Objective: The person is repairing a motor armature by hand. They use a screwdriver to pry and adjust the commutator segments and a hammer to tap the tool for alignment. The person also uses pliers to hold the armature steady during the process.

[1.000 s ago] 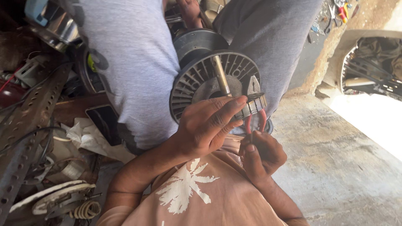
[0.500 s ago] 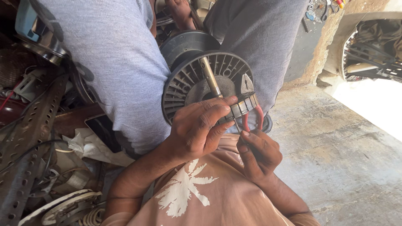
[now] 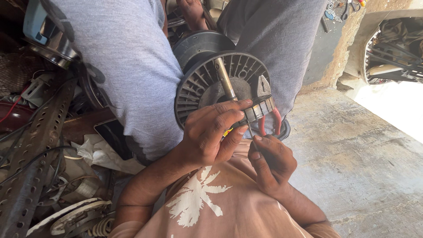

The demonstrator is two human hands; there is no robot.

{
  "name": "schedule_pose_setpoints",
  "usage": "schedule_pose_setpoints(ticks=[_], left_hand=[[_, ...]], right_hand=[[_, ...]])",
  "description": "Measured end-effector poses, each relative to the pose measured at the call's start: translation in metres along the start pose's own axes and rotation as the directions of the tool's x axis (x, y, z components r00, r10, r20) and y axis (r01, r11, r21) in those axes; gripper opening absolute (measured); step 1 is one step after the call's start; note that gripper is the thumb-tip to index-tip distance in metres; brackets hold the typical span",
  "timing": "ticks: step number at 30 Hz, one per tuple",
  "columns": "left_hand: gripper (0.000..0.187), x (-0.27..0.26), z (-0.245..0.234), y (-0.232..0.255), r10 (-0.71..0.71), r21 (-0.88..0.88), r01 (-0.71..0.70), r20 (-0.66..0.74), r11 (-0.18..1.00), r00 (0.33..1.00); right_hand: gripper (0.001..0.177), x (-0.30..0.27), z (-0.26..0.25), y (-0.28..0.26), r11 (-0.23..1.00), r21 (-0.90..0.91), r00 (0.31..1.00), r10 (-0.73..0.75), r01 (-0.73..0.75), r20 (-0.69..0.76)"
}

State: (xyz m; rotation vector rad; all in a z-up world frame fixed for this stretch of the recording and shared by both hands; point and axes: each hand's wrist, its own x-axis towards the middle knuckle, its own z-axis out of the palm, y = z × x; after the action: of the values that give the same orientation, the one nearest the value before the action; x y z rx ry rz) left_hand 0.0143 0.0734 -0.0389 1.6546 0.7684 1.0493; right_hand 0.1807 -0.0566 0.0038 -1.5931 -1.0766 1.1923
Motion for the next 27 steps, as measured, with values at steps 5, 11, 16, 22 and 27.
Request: schedule_pose_setpoints(ticks=[5, 11, 16, 22, 27], left_hand=[[0.021, -0.005, 0.004, -0.003, 0.020, 0.027, -0.019, -0.019, 0.999, 1.000], [0.021, -0.009, 0.009, -0.007, 0.025, 0.051, -0.022, -0.052, 0.998, 0.998], [0.021, -0.011, 0.008, -0.008, -0.040, 0.052, 0.045, -0.080, 0.998, 0.996], [0.022, -0.017, 0.011, -0.017, 0.011, 0.096, 0.002, -0.135, 0.995, 0.991], [0.028, -0.009, 0.016, -0.003, 0.079, 0.124, -0.062, -0.136, 0.990, 0.988]], right_hand=[[0.036, 0.004, -0.002, -0.022, 0.987, -0.162, 0.999, 0.020, -0.015, 0.030], [0.033, 0.023, -0.012, -0.072, 0.834, -0.551, 0.990, 0.053, 0.027, 0.129], [0.032, 0.031, -0.002, -0.076, 0.829, -0.559, 0.992, 0.067, 0.007, 0.112], [0.028, 0.017, 0.004, -0.031, 0.889, -0.433, 0.989, -0.131, 0.149, 0.071], [0.040, -0.010, -0.010, -0.004, 0.956, 0.256, 0.989, 0.145, -0.145, 0.019]])
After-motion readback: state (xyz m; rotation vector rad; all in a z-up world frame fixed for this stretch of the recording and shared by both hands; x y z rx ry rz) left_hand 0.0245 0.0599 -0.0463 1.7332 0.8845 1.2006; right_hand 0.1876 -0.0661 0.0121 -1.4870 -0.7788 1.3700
